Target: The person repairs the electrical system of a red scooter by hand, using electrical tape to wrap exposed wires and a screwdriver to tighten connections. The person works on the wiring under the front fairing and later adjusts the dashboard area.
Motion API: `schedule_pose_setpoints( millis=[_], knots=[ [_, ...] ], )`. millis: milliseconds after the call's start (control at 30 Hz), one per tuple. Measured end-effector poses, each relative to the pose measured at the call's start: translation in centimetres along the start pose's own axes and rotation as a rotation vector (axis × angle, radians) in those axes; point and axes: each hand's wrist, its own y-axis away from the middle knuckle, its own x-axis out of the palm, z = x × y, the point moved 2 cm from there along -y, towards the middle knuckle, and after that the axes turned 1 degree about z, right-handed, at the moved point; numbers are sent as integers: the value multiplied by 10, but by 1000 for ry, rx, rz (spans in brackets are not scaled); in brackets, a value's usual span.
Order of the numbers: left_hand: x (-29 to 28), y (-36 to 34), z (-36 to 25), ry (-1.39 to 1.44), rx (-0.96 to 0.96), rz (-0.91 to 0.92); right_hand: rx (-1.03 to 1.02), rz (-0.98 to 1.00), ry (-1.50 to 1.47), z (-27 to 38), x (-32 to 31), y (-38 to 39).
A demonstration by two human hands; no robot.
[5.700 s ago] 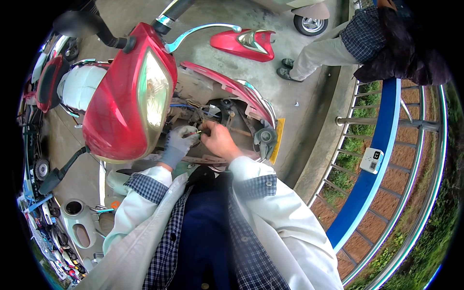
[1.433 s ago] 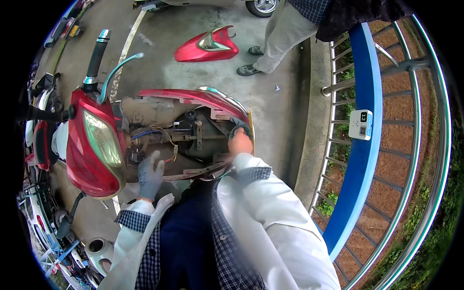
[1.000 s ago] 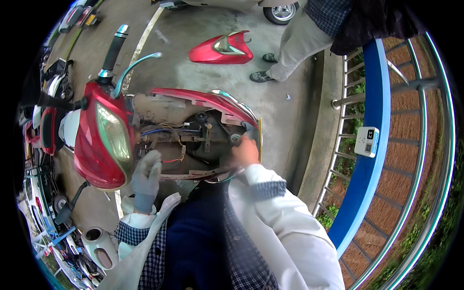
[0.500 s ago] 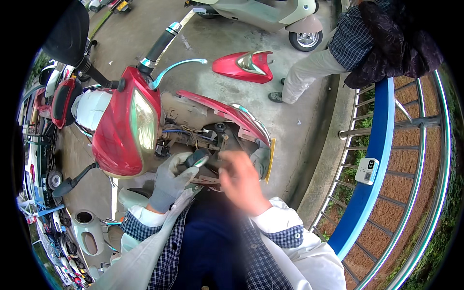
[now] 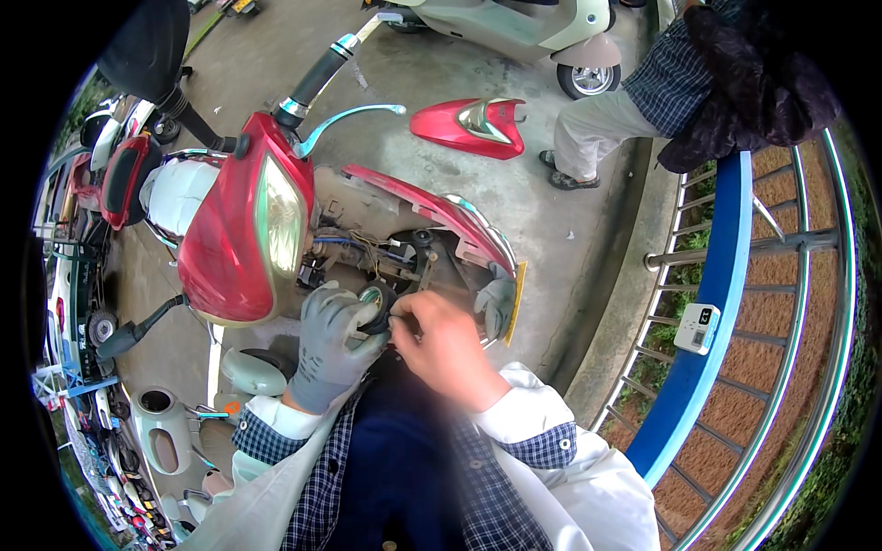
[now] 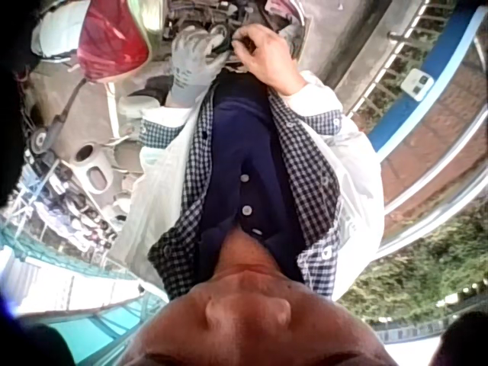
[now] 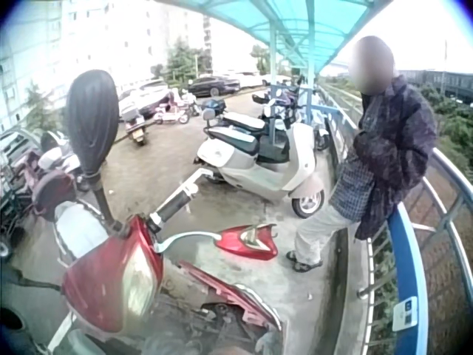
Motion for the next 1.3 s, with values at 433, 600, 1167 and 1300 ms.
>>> schedule_pose_setpoints(
  millis=[433,600,1167,1300],
  knots=[
    [0,6,5,-105,16,2,29,29,4,0,7,-4],
    [-3,4,6,-117,34,26,130,146,-44,-4,6,-10],
    [0,-2,26,57,-193,130,-159,346,-389,13,-25,2],
    [-14,-19,16,117,19,48,254,52,-256,5,-37,-9]
  ],
)
